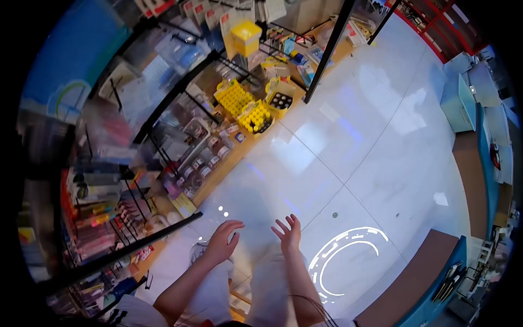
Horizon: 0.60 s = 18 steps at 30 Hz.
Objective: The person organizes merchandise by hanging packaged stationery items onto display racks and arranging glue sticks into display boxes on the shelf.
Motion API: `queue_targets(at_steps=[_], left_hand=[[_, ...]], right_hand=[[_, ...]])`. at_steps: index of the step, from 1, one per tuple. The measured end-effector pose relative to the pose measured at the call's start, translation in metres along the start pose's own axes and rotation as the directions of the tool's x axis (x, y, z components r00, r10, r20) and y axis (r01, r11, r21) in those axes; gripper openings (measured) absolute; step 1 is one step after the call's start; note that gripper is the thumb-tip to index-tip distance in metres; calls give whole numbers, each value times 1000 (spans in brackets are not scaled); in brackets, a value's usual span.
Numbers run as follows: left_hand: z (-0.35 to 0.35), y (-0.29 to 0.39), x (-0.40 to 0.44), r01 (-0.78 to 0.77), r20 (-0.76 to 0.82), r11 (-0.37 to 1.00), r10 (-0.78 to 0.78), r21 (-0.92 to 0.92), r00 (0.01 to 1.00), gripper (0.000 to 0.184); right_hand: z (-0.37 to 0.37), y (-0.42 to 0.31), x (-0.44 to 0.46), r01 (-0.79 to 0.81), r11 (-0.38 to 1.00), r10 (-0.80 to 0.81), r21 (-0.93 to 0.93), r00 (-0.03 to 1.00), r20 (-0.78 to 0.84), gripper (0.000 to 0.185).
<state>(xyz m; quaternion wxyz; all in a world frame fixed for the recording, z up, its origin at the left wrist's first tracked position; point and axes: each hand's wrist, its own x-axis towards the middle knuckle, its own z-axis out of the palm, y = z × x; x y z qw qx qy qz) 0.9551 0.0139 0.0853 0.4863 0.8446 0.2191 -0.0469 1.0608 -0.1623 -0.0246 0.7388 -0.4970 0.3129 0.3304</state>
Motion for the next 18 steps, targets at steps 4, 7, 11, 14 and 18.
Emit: queue_targets(at_steps=[4,7,11,14,18], left_hand=[[3,-2,89,-79,1,994,79,-78,997,22],[10,-34,168,-149,-69,989,147,-19,987,20],[9,-96,278,-313,-223,890,396,331,891,17],[22,-136,332,-411,-164,735,570,539,805,15],[39,-176,351,-259,-119,727,424,636,898,25]], right_hand=[[38,-100,44,63,931,32,-359,967,252,49],[91,-169,133,435,531,34,-727,847,531,40],[149,-184,263,868,-203,22,-452,466,885,22],[168,-172,318,876,-480,107,-50,116,988,22],[180,-146,355,767,-620,232,165,-22,972,23]])
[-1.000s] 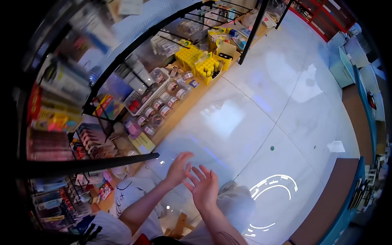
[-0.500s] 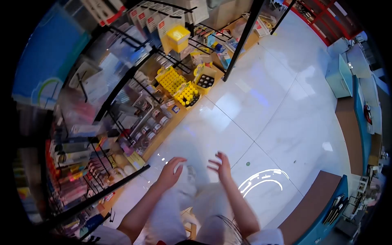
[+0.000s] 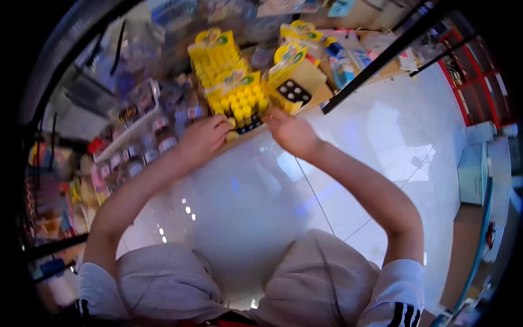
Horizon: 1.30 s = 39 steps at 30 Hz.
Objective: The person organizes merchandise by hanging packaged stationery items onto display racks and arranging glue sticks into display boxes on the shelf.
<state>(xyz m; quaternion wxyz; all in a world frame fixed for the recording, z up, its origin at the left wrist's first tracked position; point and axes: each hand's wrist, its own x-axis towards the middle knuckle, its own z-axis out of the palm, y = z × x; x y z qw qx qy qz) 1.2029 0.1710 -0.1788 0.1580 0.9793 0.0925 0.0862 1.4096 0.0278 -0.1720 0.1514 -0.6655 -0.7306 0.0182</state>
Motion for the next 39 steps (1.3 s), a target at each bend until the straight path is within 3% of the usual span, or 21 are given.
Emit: queue_targets(at_steps=[7,10,13,16,19,20,27,28,32,35,39], left_hand=[[0,-4,-31,61,-15,994,-62,-95,998,30],[4,-7,-28,-55,-203,993,75,101,976,30],[6,-10,-23,-135,-116,969,161,206,980,33],[11,-12,-22,-135,-128,957,172,256,977,34],[11,-9,-25,-119,-139,951,164,285,977,34],[11,-6,-26,-117,-143,949,164,292,976,34],[16,-13,-26,-111,-170,977,142,182,975,28],[20,-14,-25,-98,-176,982,127,164,976,26],[15,-8,-22,-52,-150,986,76,156,986,31],[21,-18,-20,-169,-214,917,258,361,942,31],[28,-18,-24,-173,-240,921,266,350,934,37]], right_hand=[[7,-13,38,34,998,-39,-44,994,-99,15],[24,-15,59,-25,977,20,-211,999,-26,21],[23,-19,64,9,967,7,-254,998,63,25],[18,-18,64,59,982,-42,-181,995,95,15],[26,-8,67,68,988,-52,-137,992,117,15],[28,-3,67,37,998,-31,-47,993,118,18],[35,8,55,53,988,-31,143,987,-155,20],[36,8,60,52,985,5,167,946,-325,21],[0,-4,66,13,986,11,165,989,-144,24],[-5,-9,47,102,992,-91,81,988,-128,23],[12,-4,36,170,983,-160,63,976,-148,19]])
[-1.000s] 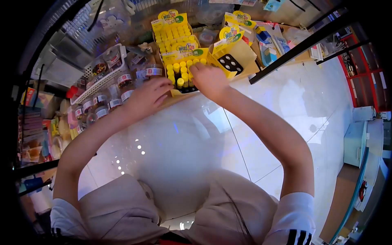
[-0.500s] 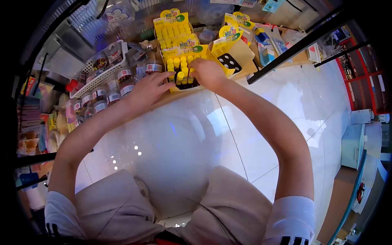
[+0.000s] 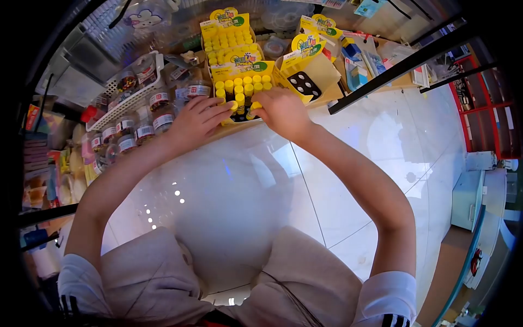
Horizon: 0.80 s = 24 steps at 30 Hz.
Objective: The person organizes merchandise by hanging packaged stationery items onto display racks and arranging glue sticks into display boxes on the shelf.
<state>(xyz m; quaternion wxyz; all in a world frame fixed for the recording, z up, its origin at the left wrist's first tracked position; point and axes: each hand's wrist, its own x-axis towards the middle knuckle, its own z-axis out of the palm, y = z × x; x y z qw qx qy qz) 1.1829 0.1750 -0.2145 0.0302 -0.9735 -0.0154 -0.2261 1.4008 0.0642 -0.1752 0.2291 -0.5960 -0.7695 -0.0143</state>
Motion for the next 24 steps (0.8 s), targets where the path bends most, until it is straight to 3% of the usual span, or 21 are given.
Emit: queue_targets(at_steps=[3,12,19,20,22,24], left_hand=[[3,-2,0,8,-27,999,-9,-32,1000,37],[10,-3,-2,14,-84,990,-25,-138,996,40],[-1,-4,0,15,-52,987,-24,-157,998,40],[-3,-3,1,17,-51,986,-25,-167,998,38],[-8,-2,7,44,-52,981,-55,-190,997,39],[-11,-5,23,70,-37,978,-79,-197,996,37]], right_hand=[[5,0,1,69,997,-68,-27,997,35,17],[12,-4,16,19,995,-2,-94,984,180,13],[0,20,15,177,971,-188,-162,981,-53,8],[-9,27,19,133,981,-156,-139,973,-170,5],[-31,26,29,-99,991,96,-90,994,-44,7],[-37,15,41,-175,935,253,-307,938,237,7]])
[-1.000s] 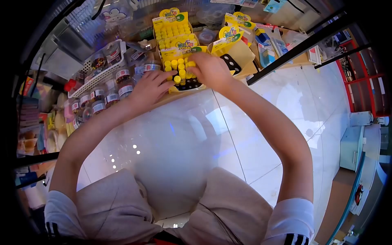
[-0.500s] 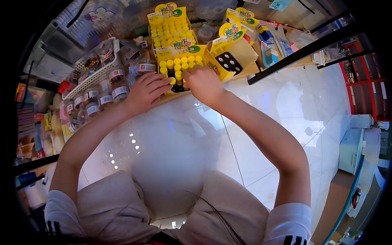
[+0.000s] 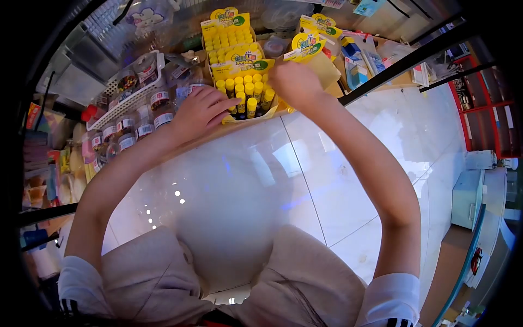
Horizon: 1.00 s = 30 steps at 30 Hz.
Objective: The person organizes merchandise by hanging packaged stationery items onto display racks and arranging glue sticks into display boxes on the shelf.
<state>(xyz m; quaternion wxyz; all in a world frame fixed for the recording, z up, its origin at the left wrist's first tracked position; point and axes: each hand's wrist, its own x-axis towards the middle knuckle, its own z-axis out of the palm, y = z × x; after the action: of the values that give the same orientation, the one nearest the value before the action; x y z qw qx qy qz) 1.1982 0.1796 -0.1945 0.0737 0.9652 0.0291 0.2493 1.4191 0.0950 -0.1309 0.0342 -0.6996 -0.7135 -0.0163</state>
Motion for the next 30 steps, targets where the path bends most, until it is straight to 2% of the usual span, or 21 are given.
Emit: queue_targets(at_steps=[1,4,5,8,9,12,16,20,23,26,27,30], left_hand=[[1,2,9,22,19,1000,-22,-2,1000,36],[16,3,35,30,53,997,-26,-70,998,29],[21,3,41,25,56,995,-20,-99,998,27],[30,8,48,92,99,993,-84,-75,991,22],[32,7,48,97,92,991,-88,-96,992,22],[34,4,47,111,82,983,-100,-145,992,21],[35,1,50,114,77,986,-105,-122,992,24],[35,1,50,128,77,982,-118,-139,990,26],[35,2,49,143,79,978,-132,-151,988,26],[35,3,51,142,80,977,-131,-158,988,25],[34,4,52,144,82,977,-133,-156,988,25],[29,3,51,158,86,978,-147,-139,985,23]], right_hand=[[-1,-8,3,-49,993,65,-105,986,155,8],[9,-23,2,62,969,-29,-238,990,140,9],[6,-27,5,73,971,-29,-227,981,192,9],[11,-35,4,-38,957,91,-289,981,170,9],[18,-33,2,-102,963,127,-251,988,87,9],[31,-25,-7,-131,956,146,-262,988,40,9],[46,-15,-14,-32,982,15,-185,995,-95,8],[44,-10,-18,-12,998,7,-61,997,-77,10],[36,-11,-17,-90,995,90,33,996,-19,14],[15,-11,-9,-7,994,23,113,990,-141,19],[6,-14,-8,-81,988,96,128,989,-111,19],[-3,-8,-11,-80,989,78,126,997,22,19]])
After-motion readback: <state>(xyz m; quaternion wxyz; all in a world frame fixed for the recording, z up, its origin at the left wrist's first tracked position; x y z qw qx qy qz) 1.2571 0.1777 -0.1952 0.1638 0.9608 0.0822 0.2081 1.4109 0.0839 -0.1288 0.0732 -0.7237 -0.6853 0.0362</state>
